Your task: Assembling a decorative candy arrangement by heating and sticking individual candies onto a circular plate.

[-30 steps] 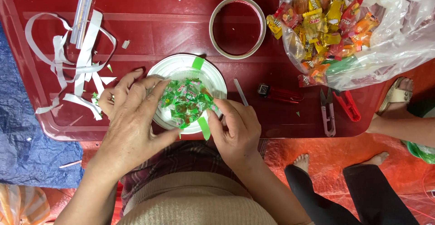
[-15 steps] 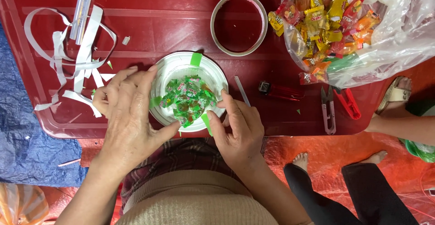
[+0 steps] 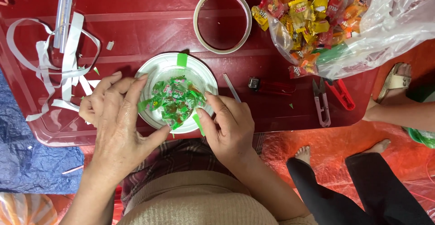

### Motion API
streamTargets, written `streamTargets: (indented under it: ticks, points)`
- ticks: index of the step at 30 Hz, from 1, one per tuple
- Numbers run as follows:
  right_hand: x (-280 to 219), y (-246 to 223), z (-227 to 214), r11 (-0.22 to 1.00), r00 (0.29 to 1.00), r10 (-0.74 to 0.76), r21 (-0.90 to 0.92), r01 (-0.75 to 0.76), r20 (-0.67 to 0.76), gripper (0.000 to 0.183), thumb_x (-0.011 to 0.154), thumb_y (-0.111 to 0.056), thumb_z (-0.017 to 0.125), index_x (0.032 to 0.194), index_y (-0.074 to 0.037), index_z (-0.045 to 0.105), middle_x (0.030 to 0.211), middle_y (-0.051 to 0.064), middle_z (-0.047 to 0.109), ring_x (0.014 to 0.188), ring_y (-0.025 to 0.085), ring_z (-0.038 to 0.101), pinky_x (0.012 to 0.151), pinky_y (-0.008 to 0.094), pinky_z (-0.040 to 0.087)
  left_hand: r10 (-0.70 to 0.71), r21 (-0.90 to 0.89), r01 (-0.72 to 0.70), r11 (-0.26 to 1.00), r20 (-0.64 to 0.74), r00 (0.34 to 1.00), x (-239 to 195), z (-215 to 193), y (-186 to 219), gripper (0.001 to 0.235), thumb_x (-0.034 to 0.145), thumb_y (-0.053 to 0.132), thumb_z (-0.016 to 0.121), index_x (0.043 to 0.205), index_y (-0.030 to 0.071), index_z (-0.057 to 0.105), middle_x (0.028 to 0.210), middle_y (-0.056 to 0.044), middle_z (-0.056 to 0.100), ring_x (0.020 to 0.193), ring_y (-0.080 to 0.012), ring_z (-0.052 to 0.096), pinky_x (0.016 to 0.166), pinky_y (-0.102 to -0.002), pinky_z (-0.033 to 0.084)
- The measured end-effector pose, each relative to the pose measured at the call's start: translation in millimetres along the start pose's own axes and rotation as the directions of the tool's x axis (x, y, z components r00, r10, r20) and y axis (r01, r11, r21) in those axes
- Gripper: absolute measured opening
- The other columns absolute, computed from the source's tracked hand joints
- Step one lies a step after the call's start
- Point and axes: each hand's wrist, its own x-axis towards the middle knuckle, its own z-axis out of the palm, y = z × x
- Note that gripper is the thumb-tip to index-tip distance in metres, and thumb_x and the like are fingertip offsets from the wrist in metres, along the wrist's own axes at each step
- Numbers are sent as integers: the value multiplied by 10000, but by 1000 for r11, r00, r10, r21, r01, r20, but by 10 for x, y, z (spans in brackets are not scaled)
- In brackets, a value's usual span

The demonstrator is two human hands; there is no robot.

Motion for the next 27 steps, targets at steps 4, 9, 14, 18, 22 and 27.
streamTargets:
  ticks: [4,9,14,18,22,27]
  points:
    - [-8,9,-8,1000,1000,13,-9,-13,8,319,950,-138,803,1220,-19,680,1046,70,710,645,136,569,723,359,459,-20,-42,21,999,20,1000,-2,-16,16,937,717,402,847,1506,67,468,1396,-177,513,1393,-405,394,1087,-535,236]
    - [5,-32,-139,1000,1000,20,-22,-19,12,323,939,-150,808,1200,-5,684,952,36,699,770,180,638,747,375,481,-36,-33,37,999,26,999,-33,-22,-28,961,712,482,846,1506,80,484,1414,-158,534,1412,-388,407,1103,-532,226]
    - [-110,24,-348,997,997,76,-19,-76,6,263,961,-94,778,1185,-35,653,1024,73,736,645,125,590,702,297,542,26,-92,-23,995,30,999,-7,-22,-160,1059,767,399,882,1585,67,296,1475,-191,575,1434,-437,372,1127,-546,255]
    - [-244,-45,-338,947,939,311,28,-319,148,282,1002,-167,658,1258,-50,641,1048,45,773,582,82,583,634,235,551,30,-85,-27,996,37,999,-25,12,-218,1197,752,379,908,1655,126,164,1534,-107,598,1448,-422,377,1109,-520,224]
    - [-217,-144,-315,891,888,404,124,-437,220,391,995,-198,626,1357,-64,562,1161,101,779,501,72,541,583,235,525,19,-77,-19,997,7,1000,-59,-8,-157,1132,808,456,857,1648,125,175,1586,-178,483,1418,-446,385,1124,-556,270]
    - [-156,-175,-297,893,897,380,165,-420,227,439,1025,-213,548,1422,-33,502,1200,78,766,474,43,437,536,219,470,-95,-22,96,995,43,995,-146,-33,-148,1159,731,544,823,1633,108,239,1451,-85,586,1362,-353,426,1008,-535,210]
